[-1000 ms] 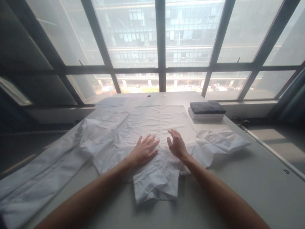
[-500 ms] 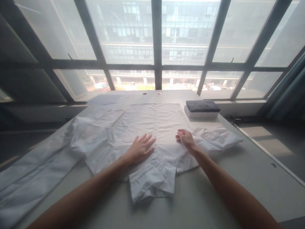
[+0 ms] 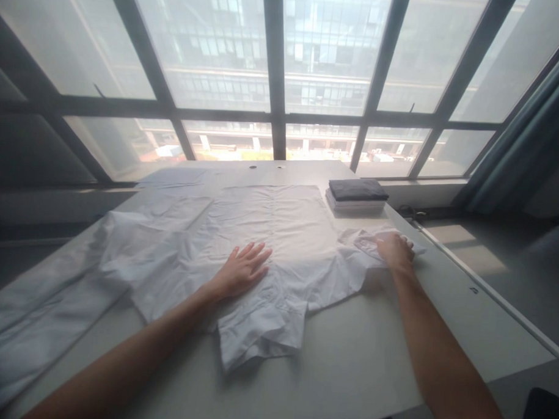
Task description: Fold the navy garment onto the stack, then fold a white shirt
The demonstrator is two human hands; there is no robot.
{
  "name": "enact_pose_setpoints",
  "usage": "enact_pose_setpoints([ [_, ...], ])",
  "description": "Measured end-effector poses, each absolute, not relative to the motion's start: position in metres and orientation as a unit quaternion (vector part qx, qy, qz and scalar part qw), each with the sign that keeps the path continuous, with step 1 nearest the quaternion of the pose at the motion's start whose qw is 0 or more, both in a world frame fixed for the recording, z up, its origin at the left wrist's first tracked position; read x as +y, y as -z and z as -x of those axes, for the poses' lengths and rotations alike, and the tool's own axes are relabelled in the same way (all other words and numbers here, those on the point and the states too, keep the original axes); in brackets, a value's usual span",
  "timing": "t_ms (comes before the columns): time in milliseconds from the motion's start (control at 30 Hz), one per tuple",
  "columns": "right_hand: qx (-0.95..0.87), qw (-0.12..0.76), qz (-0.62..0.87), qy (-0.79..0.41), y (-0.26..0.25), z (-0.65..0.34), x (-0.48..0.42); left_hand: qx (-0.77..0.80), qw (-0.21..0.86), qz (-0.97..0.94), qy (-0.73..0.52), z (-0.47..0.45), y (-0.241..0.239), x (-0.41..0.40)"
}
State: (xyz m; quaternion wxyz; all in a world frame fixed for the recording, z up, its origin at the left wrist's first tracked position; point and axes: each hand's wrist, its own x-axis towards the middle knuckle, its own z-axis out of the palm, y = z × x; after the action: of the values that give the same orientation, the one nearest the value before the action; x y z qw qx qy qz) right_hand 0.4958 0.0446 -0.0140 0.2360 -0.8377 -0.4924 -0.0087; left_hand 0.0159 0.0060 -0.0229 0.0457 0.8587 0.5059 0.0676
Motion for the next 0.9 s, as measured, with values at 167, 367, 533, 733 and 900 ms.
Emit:
enact_pose_setpoints([
  [167, -0.447, 0.201, 0.872, -0.021, 0.015, -0.495, 0.047, 0.505, 0.043, -0.859, -0.065, -0.016, 0.022, 0.006],
  [367, -0.496, 0.306, 0.811, 0.041, -0.006, -0.482, 0.045, 0.506, 0.045, -0.858, -0.071, -0.016, 0.021, 0.005],
  [533, -0.568, 0.508, 0.627, 0.162, -0.04, -0.425, 0.031, 0.48, 0.056, -0.867, -0.123, -0.017, 0.022, 0.011],
  [733, -0.692, 0.538, 0.478, 0.044, -0.04, -0.315, -0.009, 0.368, 0.319, -0.815, -0.313, -0.03, 0.006, 0.013],
  [900, -0.837, 0.419, 0.346, -0.056, -0.007, -0.252, -0.031, 0.333, 0.457, -0.765, -0.308, -0.032, 0.0, 0.005],
])
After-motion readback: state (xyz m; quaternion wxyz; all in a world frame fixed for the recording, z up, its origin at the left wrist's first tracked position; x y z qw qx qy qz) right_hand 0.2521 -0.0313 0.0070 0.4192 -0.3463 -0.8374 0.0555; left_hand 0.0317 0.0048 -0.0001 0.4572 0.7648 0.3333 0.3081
